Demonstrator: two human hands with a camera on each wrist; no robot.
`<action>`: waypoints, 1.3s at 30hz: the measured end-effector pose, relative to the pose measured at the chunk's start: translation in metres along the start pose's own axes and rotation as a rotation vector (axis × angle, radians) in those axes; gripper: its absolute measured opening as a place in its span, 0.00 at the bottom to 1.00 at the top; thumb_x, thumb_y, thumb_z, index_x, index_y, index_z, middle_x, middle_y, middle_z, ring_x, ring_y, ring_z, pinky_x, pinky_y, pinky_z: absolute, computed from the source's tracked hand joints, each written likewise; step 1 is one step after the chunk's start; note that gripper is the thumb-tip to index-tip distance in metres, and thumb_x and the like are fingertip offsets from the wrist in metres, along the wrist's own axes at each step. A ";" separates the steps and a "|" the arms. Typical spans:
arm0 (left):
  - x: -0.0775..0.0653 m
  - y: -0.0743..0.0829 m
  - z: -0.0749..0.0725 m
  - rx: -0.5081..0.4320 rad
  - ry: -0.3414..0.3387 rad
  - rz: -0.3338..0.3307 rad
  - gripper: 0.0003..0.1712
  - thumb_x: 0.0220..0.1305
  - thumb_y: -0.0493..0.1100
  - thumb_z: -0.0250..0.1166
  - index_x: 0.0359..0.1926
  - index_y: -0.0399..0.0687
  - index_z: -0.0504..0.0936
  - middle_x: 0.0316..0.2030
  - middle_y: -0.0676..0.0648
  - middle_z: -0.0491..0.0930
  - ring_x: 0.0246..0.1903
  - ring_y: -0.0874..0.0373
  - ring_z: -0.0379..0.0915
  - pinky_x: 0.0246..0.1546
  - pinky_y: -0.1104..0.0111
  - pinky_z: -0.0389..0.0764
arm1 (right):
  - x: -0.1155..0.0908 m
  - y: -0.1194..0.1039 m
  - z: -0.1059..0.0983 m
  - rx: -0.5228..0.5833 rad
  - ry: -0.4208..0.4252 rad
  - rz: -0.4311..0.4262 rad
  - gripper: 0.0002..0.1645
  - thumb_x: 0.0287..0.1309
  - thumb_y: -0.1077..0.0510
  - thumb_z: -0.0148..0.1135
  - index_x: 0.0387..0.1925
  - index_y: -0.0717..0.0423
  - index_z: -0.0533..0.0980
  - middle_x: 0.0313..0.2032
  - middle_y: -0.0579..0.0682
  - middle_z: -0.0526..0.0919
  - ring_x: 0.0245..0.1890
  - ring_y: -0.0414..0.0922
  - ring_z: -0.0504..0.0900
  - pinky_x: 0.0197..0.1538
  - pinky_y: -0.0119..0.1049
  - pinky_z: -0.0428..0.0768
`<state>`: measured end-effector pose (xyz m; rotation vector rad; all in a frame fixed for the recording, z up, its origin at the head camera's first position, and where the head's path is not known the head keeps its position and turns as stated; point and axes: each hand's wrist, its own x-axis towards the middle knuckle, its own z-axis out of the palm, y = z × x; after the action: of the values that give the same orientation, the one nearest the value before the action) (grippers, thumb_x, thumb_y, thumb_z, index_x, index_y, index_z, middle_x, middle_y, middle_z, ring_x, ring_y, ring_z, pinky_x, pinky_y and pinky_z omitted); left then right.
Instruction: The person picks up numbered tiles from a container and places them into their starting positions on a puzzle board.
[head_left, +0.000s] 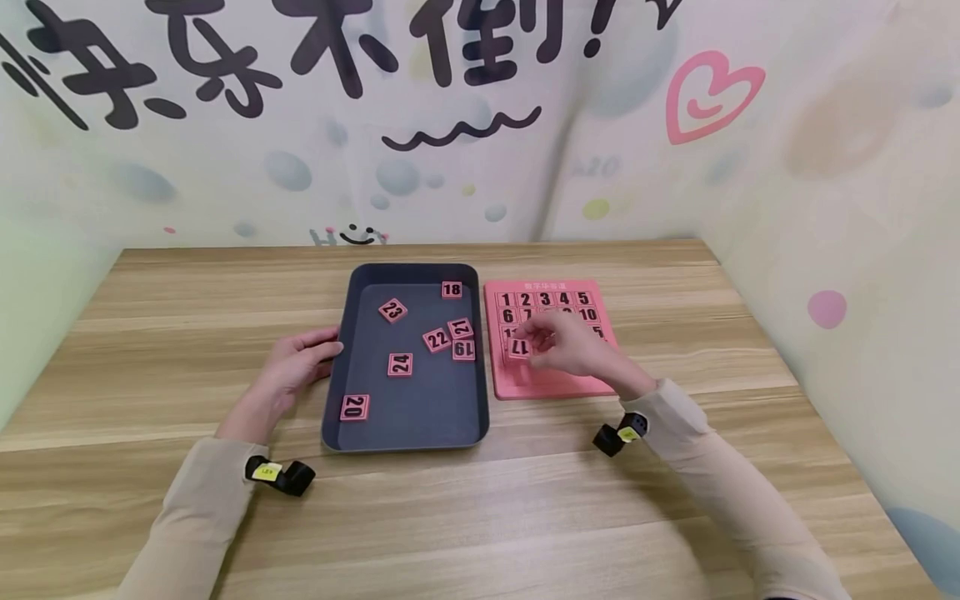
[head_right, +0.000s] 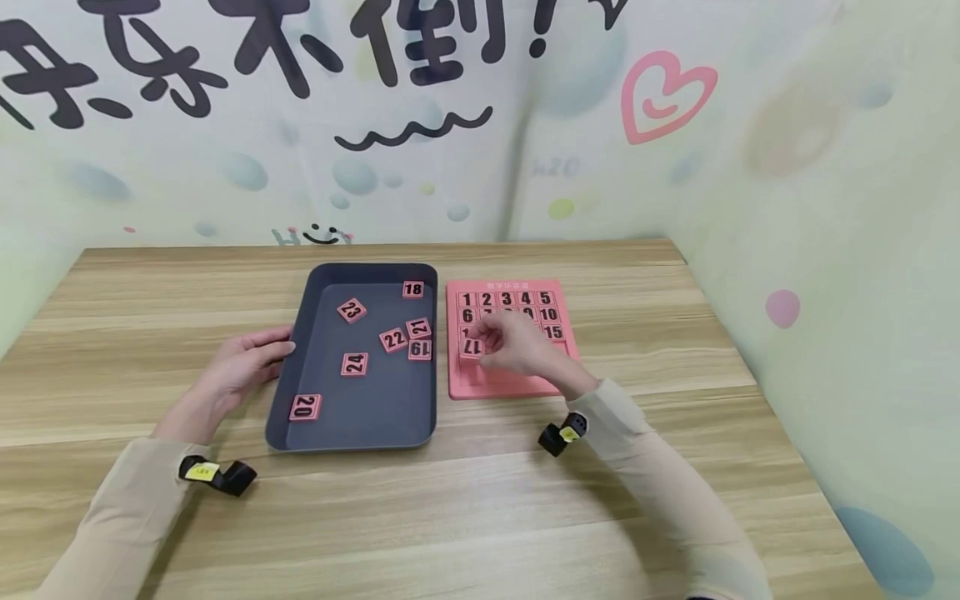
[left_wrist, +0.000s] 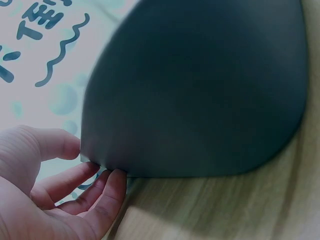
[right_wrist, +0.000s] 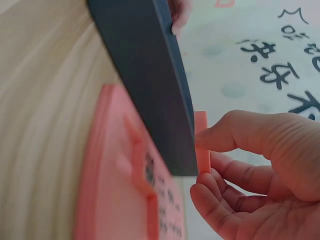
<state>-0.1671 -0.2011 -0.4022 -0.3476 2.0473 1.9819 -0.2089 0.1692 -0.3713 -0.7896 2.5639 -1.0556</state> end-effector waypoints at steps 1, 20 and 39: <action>0.000 0.000 0.000 0.000 0.000 0.000 0.31 0.66 0.35 0.56 0.67 0.32 0.59 0.66 0.33 0.56 0.36 0.73 0.75 0.39 0.78 0.77 | -0.003 0.004 -0.001 -0.004 0.003 0.018 0.18 0.42 0.72 0.64 0.41 0.66 0.78 0.34 0.54 0.80 0.34 0.46 0.76 0.40 0.36 0.79; 0.001 -0.002 -0.002 0.006 0.003 0.010 0.31 0.65 0.35 0.57 0.67 0.32 0.60 0.64 0.38 0.63 0.36 0.73 0.75 0.39 0.77 0.78 | -0.019 0.035 0.005 -0.105 0.038 0.131 0.17 0.40 0.64 0.74 0.34 0.65 0.78 0.27 0.51 0.80 0.28 0.43 0.76 0.34 0.34 0.77; -0.001 -0.001 -0.002 -0.019 0.000 0.015 0.32 0.64 0.35 0.59 0.66 0.31 0.60 0.49 0.54 0.77 0.35 0.72 0.76 0.38 0.77 0.78 | -0.019 0.031 0.011 -0.167 0.117 0.251 0.18 0.45 0.51 0.73 0.26 0.59 0.75 0.21 0.48 0.78 0.20 0.41 0.72 0.23 0.32 0.72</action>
<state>-0.1661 -0.2031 -0.4033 -0.3369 2.0380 2.0116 -0.2005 0.1921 -0.4003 -0.4361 2.7868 -0.8424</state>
